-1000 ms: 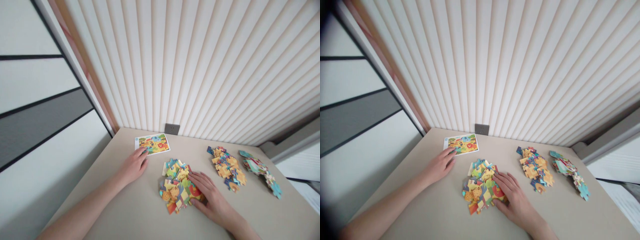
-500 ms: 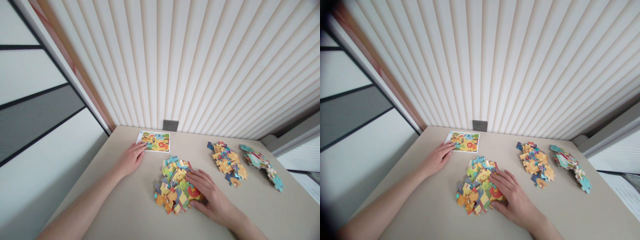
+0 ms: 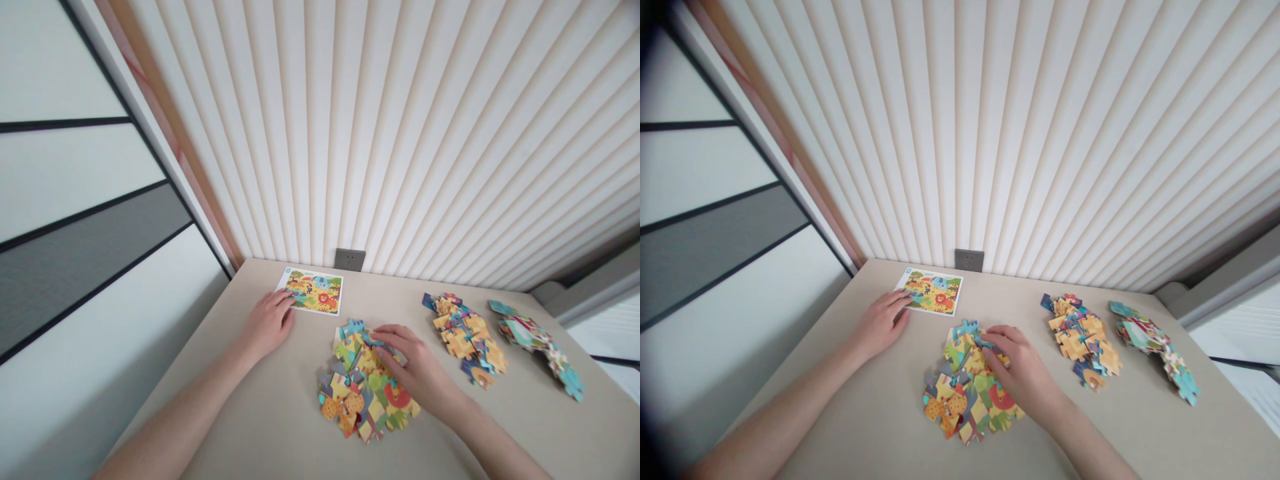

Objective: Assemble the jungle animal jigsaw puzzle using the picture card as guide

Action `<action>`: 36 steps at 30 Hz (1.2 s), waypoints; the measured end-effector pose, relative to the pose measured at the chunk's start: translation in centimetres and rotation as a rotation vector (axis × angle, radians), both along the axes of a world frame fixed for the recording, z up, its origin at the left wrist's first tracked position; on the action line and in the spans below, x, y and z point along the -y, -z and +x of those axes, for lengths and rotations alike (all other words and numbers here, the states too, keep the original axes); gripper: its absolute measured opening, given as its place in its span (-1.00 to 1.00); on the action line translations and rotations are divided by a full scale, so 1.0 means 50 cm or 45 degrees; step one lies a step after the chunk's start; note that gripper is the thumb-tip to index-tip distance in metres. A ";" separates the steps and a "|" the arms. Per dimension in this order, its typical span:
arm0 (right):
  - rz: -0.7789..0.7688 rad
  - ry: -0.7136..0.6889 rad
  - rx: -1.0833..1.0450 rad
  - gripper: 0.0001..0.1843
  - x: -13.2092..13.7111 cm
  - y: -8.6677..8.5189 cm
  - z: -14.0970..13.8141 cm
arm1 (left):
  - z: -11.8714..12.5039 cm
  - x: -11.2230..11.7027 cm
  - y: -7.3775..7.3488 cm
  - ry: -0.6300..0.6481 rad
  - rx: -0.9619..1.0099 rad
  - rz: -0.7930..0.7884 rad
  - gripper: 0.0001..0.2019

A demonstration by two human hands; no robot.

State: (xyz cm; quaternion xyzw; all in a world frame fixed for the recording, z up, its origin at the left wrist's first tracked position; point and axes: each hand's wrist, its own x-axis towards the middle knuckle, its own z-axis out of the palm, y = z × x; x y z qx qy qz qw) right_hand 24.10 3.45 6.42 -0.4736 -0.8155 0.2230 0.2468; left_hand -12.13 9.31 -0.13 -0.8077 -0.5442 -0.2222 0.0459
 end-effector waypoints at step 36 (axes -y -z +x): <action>-0.385 0.264 -0.657 -0.47 -0.120 0.023 0.016 | 0.069 0.049 -0.034 0.333 0.113 -0.024 -0.67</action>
